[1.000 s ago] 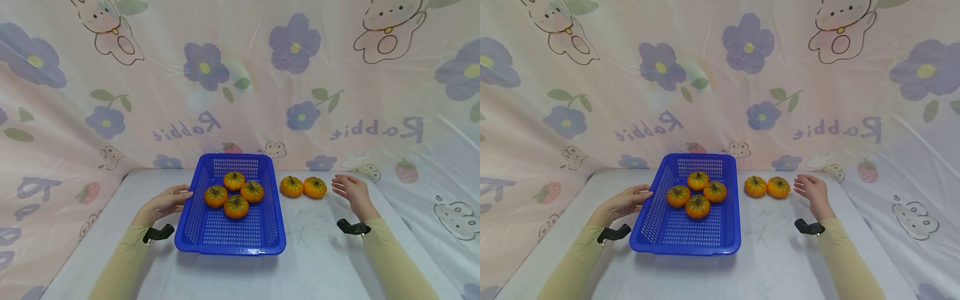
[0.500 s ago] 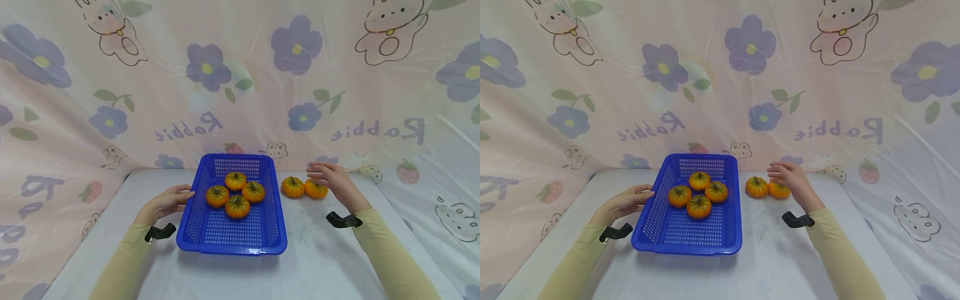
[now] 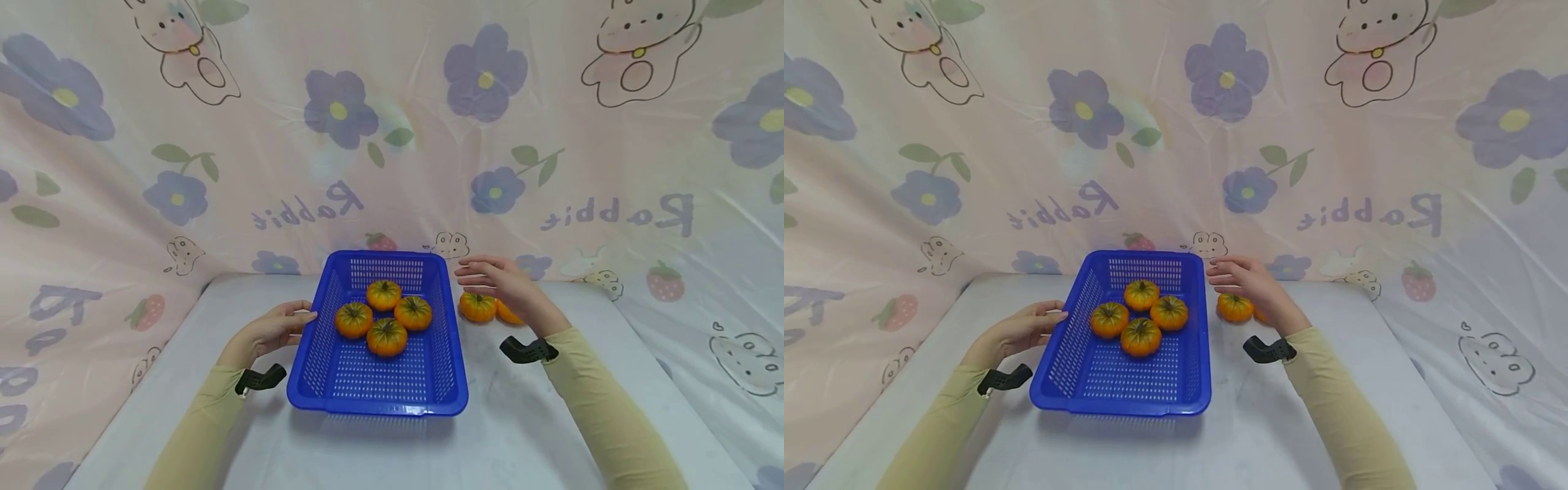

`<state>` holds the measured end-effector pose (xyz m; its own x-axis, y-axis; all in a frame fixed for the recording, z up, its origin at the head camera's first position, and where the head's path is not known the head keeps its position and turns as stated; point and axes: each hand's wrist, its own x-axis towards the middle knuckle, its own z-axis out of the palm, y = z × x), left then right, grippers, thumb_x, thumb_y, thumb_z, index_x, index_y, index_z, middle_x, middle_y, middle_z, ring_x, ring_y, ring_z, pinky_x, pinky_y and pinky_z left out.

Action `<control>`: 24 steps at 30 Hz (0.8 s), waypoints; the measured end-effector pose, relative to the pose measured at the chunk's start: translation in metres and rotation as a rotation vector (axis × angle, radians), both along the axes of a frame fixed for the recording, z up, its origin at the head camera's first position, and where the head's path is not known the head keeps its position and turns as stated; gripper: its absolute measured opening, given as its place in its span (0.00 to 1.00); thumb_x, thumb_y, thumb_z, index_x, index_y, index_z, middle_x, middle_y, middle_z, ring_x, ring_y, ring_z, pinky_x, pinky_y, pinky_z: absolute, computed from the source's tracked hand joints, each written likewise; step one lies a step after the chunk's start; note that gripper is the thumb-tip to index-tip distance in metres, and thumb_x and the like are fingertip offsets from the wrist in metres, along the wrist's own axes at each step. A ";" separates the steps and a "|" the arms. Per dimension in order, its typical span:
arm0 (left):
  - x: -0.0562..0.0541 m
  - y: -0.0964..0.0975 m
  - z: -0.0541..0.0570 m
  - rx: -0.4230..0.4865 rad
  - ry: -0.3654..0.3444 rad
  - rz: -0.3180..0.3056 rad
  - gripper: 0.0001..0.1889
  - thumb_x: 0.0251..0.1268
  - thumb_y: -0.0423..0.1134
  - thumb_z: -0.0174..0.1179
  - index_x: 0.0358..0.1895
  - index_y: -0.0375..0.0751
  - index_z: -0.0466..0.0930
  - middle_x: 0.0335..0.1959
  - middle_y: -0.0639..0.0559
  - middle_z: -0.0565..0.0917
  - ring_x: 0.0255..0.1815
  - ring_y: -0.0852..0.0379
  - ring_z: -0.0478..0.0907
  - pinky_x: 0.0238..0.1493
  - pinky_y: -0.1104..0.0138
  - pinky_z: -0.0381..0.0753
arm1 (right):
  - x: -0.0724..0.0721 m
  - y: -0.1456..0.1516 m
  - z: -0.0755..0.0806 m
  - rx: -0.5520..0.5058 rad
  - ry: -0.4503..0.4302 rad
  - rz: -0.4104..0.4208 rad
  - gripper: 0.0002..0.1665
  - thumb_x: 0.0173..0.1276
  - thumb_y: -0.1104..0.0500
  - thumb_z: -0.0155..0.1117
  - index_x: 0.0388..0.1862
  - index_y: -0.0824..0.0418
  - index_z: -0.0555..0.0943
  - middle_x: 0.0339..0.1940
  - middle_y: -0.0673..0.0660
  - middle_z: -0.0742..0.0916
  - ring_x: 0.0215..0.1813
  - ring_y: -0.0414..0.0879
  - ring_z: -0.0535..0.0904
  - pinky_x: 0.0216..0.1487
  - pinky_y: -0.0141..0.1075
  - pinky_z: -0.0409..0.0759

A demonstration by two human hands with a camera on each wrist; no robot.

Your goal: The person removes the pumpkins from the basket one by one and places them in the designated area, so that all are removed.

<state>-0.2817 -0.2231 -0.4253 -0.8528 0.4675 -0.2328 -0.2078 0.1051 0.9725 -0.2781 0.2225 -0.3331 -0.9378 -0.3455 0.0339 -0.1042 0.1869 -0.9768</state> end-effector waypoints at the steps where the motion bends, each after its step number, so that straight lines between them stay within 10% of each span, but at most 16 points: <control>1: 0.000 0.000 0.000 -0.001 0.001 0.001 0.22 0.72 0.42 0.55 0.58 0.32 0.62 0.45 0.42 0.82 0.43 0.51 0.81 0.48 0.59 0.81 | 0.000 -0.004 0.000 -0.008 -0.003 0.018 0.29 0.77 0.50 0.48 0.65 0.70 0.67 0.60 0.72 0.76 0.60 0.64 0.74 0.60 0.52 0.71; 24: 0.001 0.000 0.003 0.036 -0.008 -0.024 0.20 0.73 0.40 0.53 0.58 0.30 0.61 0.45 0.42 0.82 0.42 0.52 0.81 0.47 0.60 0.81 | -0.004 -0.073 -0.011 0.072 -0.128 0.206 0.24 0.76 0.54 0.50 0.63 0.69 0.70 0.59 0.70 0.77 0.61 0.65 0.72 0.63 0.55 0.67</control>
<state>-0.2802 -0.2233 -0.4223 -0.8395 0.4959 -0.2220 -0.2133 0.0749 0.9741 -0.2818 0.1497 -0.3440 -0.8424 -0.5271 -0.1120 -0.0241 0.2444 -0.9694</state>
